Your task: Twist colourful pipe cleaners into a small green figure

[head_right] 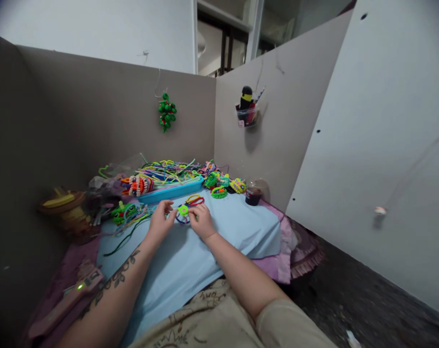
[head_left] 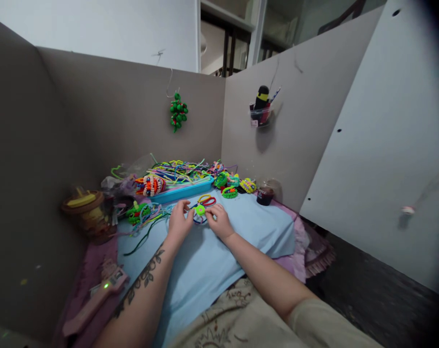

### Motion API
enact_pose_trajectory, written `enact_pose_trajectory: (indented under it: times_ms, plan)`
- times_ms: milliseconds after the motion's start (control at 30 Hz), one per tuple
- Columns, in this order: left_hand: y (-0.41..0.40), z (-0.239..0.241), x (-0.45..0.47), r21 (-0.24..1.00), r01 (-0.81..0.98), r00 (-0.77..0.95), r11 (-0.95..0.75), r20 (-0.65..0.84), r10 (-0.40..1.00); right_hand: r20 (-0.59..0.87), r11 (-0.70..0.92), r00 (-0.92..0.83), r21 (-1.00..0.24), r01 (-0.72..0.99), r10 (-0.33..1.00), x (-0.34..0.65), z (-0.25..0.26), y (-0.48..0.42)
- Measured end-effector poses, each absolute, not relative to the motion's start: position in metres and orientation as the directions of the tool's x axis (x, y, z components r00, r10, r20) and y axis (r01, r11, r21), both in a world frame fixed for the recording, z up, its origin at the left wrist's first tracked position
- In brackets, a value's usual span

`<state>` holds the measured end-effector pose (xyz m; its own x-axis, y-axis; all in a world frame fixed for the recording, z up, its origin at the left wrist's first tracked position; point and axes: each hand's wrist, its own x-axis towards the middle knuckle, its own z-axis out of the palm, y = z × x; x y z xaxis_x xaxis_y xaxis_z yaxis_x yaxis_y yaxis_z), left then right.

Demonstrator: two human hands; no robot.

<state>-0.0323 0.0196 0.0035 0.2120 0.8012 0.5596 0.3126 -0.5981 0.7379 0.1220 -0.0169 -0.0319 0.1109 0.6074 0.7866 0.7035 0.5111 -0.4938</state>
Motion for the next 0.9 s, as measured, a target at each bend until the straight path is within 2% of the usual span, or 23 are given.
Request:
enact_pose_trajectory:
  times_ms: [167, 300, 367, 533, 767, 900]
  plan:
    - [0.012, 0.001, -0.030, 0.806, 0.263, 0.296, -0.531, 0.456, 0.839, 0.801, 0.495, 0.160, -0.498, 0.712, 0.576, 0.122, -0.031, -0.018]
    - [0.007, -0.003, -0.024, 0.750, 0.300, 0.342, -0.589, 0.492, 0.801, 0.811, 0.503, 0.111, -0.457, 0.734, 0.575, 0.121, -0.034, -0.017]
    - [0.007, -0.003, -0.022, 0.765, 0.282, 0.338, -0.580, 0.486, 0.806, 0.816, 0.505, 0.096, -0.441, 0.742, 0.570, 0.121, -0.035, -0.016]
    - [0.012, 0.003, -0.022, 0.927, 0.071, 0.322, -0.368, 0.328, 0.888, 0.825, 0.500, 0.064, -0.400, 0.768, 0.561, 0.121, -0.033, -0.018]
    - [0.014, 0.004, -0.023, 0.978, -0.024, 0.265, -0.207, 0.206, 0.942, 0.834, 0.441, -0.014, -0.277, 0.854, 0.551, 0.117, -0.033, -0.022]
    - [0.015, 0.004, -0.024, 0.983, -0.031, 0.274, -0.180, 0.181, 0.944, 0.830, 0.406, -0.062, -0.204, 0.891, 0.554, 0.117, -0.033, -0.021]
